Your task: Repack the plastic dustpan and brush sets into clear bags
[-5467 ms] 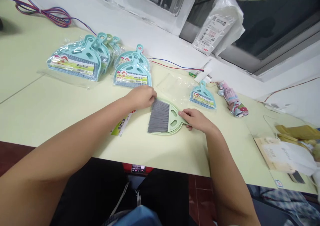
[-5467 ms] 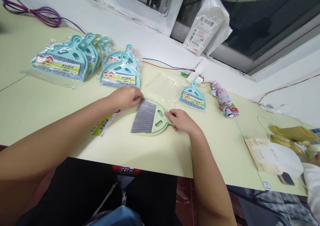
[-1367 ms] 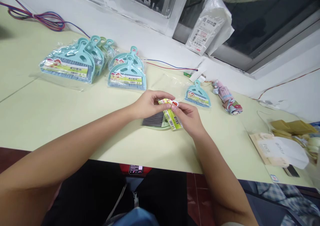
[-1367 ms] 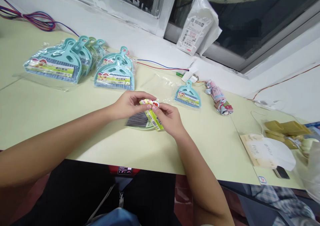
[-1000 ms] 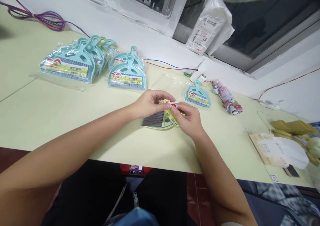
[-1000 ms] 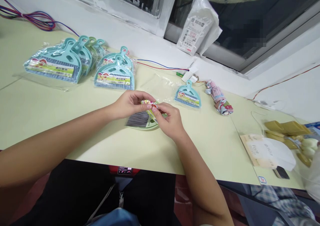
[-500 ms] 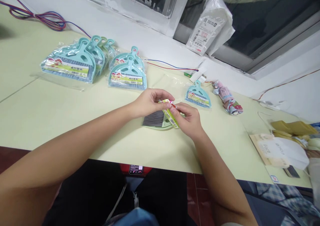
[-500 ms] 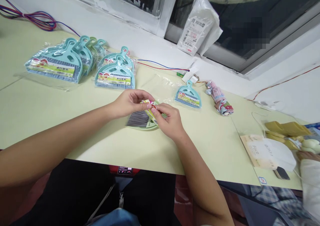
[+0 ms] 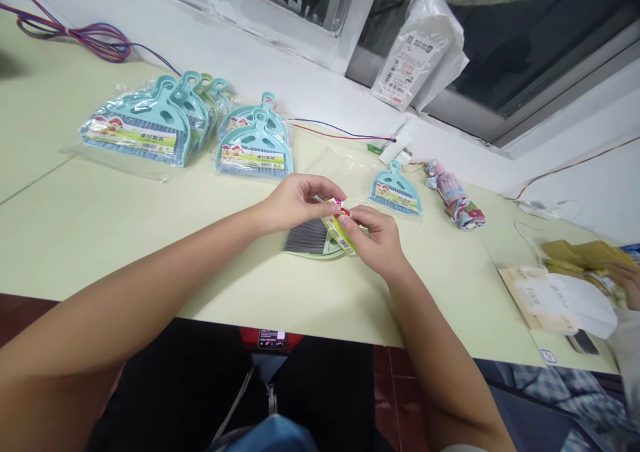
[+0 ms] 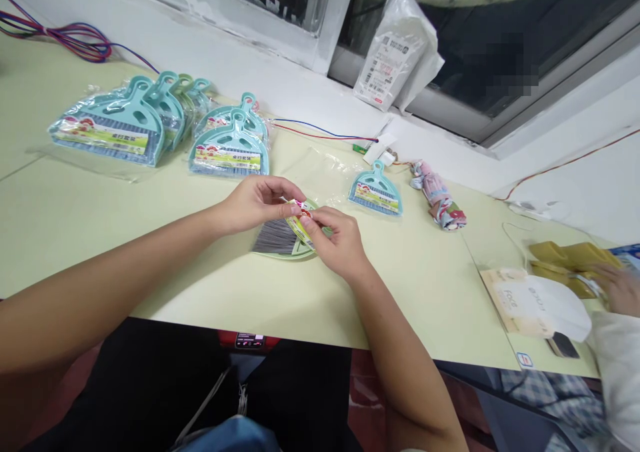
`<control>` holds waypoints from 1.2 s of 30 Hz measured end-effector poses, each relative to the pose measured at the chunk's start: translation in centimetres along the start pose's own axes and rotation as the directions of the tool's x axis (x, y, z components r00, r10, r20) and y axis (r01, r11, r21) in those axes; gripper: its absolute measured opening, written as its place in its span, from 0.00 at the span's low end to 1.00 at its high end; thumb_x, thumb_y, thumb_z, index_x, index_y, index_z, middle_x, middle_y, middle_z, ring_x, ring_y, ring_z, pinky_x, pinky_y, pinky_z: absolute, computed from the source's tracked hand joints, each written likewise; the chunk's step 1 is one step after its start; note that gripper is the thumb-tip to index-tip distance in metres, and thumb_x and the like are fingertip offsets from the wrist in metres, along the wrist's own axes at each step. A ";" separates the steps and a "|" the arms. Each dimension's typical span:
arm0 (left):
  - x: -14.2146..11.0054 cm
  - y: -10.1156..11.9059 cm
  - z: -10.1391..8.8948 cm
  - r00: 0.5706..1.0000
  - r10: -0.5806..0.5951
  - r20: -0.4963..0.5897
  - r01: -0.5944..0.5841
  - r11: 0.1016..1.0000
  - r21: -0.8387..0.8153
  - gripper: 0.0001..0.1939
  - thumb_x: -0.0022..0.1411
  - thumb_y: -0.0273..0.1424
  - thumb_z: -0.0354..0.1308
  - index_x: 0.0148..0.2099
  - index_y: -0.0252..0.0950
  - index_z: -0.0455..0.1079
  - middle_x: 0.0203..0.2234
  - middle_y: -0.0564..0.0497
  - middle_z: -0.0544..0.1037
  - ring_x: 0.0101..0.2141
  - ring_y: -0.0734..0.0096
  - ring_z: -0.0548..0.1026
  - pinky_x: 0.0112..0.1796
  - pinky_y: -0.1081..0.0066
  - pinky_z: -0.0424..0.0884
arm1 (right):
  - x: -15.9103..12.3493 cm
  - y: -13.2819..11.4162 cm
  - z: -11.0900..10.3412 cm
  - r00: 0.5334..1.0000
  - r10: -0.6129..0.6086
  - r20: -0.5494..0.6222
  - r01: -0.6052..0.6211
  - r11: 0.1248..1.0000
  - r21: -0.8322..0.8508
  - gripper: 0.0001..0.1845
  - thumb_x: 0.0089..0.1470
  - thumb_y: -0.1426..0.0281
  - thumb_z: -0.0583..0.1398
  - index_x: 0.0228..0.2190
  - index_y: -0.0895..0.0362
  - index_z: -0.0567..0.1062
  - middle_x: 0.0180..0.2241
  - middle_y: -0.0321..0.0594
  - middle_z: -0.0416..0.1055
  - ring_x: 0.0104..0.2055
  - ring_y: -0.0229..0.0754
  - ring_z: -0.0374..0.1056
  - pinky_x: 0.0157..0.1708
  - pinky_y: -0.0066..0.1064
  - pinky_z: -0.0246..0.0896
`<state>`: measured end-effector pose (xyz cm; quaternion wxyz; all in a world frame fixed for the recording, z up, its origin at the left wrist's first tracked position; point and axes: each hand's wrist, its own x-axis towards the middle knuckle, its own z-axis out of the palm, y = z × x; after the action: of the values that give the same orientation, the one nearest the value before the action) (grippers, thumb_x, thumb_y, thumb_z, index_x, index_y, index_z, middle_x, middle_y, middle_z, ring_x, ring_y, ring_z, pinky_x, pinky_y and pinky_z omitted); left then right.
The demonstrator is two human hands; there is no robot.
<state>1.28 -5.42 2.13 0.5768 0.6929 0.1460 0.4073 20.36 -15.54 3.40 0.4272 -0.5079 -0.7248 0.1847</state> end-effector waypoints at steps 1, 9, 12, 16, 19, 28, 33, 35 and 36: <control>0.0 0.0 0.0 1.000 0.001 0.016 -0.001 1.000 -0.008 0.17 0.55 0.37 0.74 0.43 0.33 0.80 0.36 0.46 0.82 0.36 0.68 0.79 0.41 0.65 0.76 | 0.0 0.0 0.0 1.000 0.002 0.000 -0.002 1.000 0.003 0.15 0.65 0.57 0.60 0.35 0.52 0.82 0.31 0.40 0.77 0.35 0.43 0.70 0.37 0.37 0.64; 0.0 0.2 0.2 0.995 0.017 0.101 -0.012 0.999 -0.048 0.19 0.54 0.34 0.74 0.47 0.33 0.78 0.40 0.44 0.83 0.41 0.65 0.80 0.43 0.65 0.76 | 0.0 0.2 0.0 0.999 0.017 -0.029 -0.016 0.999 0.050 0.15 0.64 0.58 0.61 0.32 0.54 0.81 0.29 0.39 0.74 0.33 0.42 0.68 0.34 0.36 0.62; 0.0 0.0 0.1 0.996 0.014 0.088 -0.011 0.999 -0.030 0.20 0.55 0.35 0.74 0.48 0.34 0.79 0.41 0.44 0.83 0.41 0.65 0.81 0.43 0.65 0.76 | 0.0 0.2 0.1 1.000 0.021 -0.020 -0.020 0.999 0.048 0.16 0.64 0.57 0.61 0.31 0.53 0.81 0.29 0.39 0.74 0.33 0.42 0.68 0.35 0.36 0.63; -0.1 -0.1 0.0 0.997 0.009 0.080 -0.009 1.000 -0.007 0.19 0.55 0.35 0.74 0.47 0.35 0.79 0.40 0.45 0.83 0.40 0.64 0.80 0.42 0.64 0.76 | 0.0 0.1 0.1 0.999 0.027 -0.017 -0.026 0.999 0.041 0.17 0.64 0.55 0.61 0.31 0.53 0.81 0.29 0.39 0.74 0.33 0.43 0.68 0.35 0.37 0.63; -0.1 0.0 -0.1 0.997 0.010 0.074 -0.010 1.000 -0.003 0.19 0.55 0.36 0.74 0.47 0.34 0.79 0.39 0.45 0.83 0.39 0.65 0.80 0.42 0.64 0.75 | 0.0 0.0 0.1 1.000 0.027 -0.014 -0.027 0.999 0.018 0.17 0.64 0.55 0.61 0.31 0.52 0.81 0.29 0.40 0.74 0.33 0.43 0.68 0.35 0.37 0.63; 0.0 0.1 -0.1 0.996 0.015 0.087 -0.011 0.999 -0.042 0.15 0.55 0.33 0.73 0.45 0.34 0.79 0.36 0.47 0.82 0.37 0.68 0.79 0.39 0.66 0.76 | -0.1 -0.1 0.0 1.000 -0.011 0.000 0.011 1.000 0.001 0.14 0.65 0.59 0.61 0.34 0.52 0.82 0.31 0.39 0.76 0.33 0.42 0.70 0.36 0.36 0.64; 0.0 0.2 -0.2 0.998 0.004 0.064 -0.002 1.000 -0.028 0.15 0.55 0.34 0.73 0.43 0.33 0.79 0.34 0.47 0.81 0.36 0.68 0.79 0.39 0.66 0.76 | -0.1 -0.2 0.0 1.000 -0.020 -0.008 0.020 1.000 0.006 0.13 0.65 0.61 0.61 0.34 0.52 0.82 0.31 0.39 0.76 0.33 0.42 0.70 0.36 0.36 0.64; 0.0 0.4 -0.3 0.999 -0.002 0.052 0.003 1.000 -0.025 0.15 0.54 0.34 0.73 0.43 0.33 0.80 0.33 0.47 0.81 0.35 0.68 0.79 0.39 0.66 0.76 | -0.1 -0.1 0.0 1.000 -0.014 -0.002 0.014 1.000 0.004 0.13 0.65 0.60 0.61 0.35 0.53 0.83 0.31 0.40 0.77 0.34 0.42 0.71 0.36 0.36 0.64; 0.0 0.5 -0.3 0.999 -0.008 0.048 0.010 1.000 -0.027 0.15 0.54 0.34 0.74 0.43 0.33 0.80 0.34 0.47 0.82 0.35 0.68 0.79 0.39 0.66 0.76 | -0.1 -0.1 0.0 1.000 -0.008 0.000 0.008 1.000 0.003 0.13 0.65 0.60 0.61 0.35 0.53 0.83 0.32 0.40 0.77 0.34 0.43 0.71 0.36 0.36 0.64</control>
<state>0.91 -5.33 2.58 0.5914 0.6939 0.1295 0.3899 20.31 -15.62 3.40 0.4286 -0.5045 -0.7265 0.1842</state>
